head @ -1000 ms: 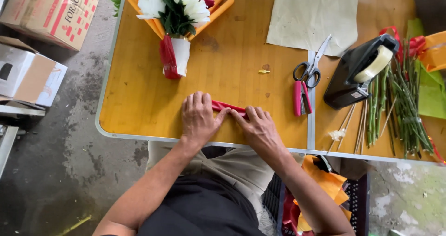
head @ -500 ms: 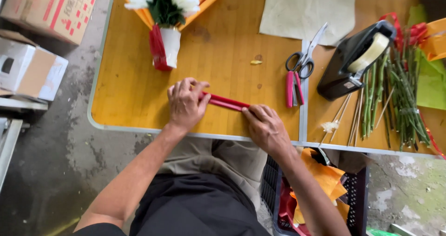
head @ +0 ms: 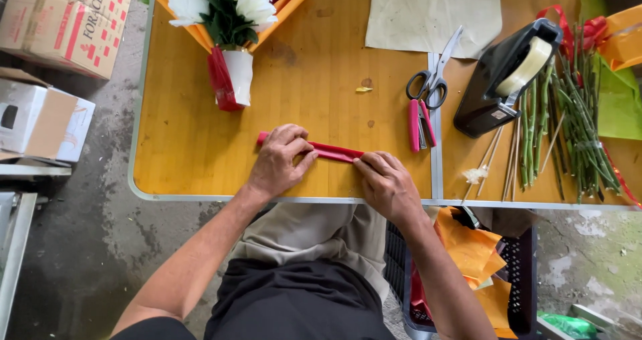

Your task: The person folds a sheet of red paper into a narrow strip and wraps it around the base of a bouquet of white and red flowers. They then use a tape dispenser to secure the red paper in place.

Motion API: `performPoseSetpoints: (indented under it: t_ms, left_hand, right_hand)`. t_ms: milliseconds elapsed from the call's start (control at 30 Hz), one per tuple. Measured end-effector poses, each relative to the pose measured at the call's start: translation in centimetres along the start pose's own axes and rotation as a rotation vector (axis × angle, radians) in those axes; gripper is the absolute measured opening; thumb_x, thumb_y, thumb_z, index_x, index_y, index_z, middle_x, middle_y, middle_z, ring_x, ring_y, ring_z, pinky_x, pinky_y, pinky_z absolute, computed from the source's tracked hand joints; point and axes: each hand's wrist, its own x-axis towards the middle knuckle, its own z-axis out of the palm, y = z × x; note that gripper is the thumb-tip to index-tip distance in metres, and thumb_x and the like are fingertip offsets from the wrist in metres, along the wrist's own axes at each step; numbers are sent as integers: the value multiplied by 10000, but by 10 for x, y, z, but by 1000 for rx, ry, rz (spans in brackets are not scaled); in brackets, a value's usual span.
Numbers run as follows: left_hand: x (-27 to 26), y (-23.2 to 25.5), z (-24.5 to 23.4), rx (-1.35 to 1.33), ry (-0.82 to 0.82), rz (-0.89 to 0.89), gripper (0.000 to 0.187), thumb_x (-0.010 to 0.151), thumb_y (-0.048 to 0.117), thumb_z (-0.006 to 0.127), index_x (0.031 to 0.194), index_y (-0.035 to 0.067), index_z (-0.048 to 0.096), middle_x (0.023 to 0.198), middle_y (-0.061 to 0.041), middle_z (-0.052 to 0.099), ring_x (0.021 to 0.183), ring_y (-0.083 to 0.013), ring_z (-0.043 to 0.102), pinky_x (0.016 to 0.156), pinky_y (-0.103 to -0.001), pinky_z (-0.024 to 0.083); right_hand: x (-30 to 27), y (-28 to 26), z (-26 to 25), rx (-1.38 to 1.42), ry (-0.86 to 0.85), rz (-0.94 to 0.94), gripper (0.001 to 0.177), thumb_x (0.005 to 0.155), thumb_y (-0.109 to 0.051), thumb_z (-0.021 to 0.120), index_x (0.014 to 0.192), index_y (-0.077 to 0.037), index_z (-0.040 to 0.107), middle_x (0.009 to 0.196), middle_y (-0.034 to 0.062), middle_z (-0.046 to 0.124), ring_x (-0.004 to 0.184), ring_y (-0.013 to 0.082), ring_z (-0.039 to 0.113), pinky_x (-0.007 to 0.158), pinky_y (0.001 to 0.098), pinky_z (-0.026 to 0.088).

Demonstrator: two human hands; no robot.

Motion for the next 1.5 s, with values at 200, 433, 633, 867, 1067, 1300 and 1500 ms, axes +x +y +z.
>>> performPoseSetpoints:
  t_ms: [200,433,633,867,1067,1300,1500]
  left_hand:
    - [1,0,0,-18,-62,-11,94,907,226,767,918,145,721,1052,-18,665,1113,-239,635,992,-395,482]
    - [6,-6,3,65,-197,-25,273,950,327,705,1175,173,724,1007,-31,597,1084,-263,591,990,-413,453]
    - [37,4,-5,138,-477,-172,180,803,278,800,926,182,712,886,-15,585,1029,-263,601,853,-441,504]
    - [72,12,-29,85,-829,-287,261,863,304,743,982,138,582,927,-110,659,972,-368,703,803,-542,560]
    - [98,3,-54,-79,-971,-393,222,794,333,779,934,162,760,830,-73,754,932,-344,736,815,-512,568]
    - [122,-19,-57,-366,-1044,-319,172,773,254,743,883,134,799,762,-126,756,835,-325,752,759,-450,571]
    - [114,-31,-39,-372,-1038,-210,177,813,265,612,786,113,699,815,-103,727,788,-302,684,700,-422,495]
  right_hand:
    - [2,0,-1,-12,-6,13,233,838,28,632,1012,-8,783,1020,128,703,941,318,691,813,397,591]
    - [18,-9,-5,-2,20,53,153,910,-123,680,1005,-45,773,980,107,698,874,305,687,762,389,587]
    - [18,-8,-1,-10,18,47,125,910,-86,704,994,-28,775,976,128,717,861,323,701,741,396,589]
    - [23,-10,-5,-36,19,56,113,911,-84,709,979,-27,779,981,117,726,874,310,708,777,395,591]
    - [19,-9,-2,-54,0,79,117,908,-84,697,968,-25,777,991,120,731,889,307,719,802,403,592]
    - [41,-14,-1,-114,-11,186,159,907,-90,692,1030,-34,775,1070,126,749,929,298,732,836,394,584]
    - [45,-16,16,-140,-57,368,196,940,-209,723,988,-25,769,1090,114,758,986,266,717,847,379,537]
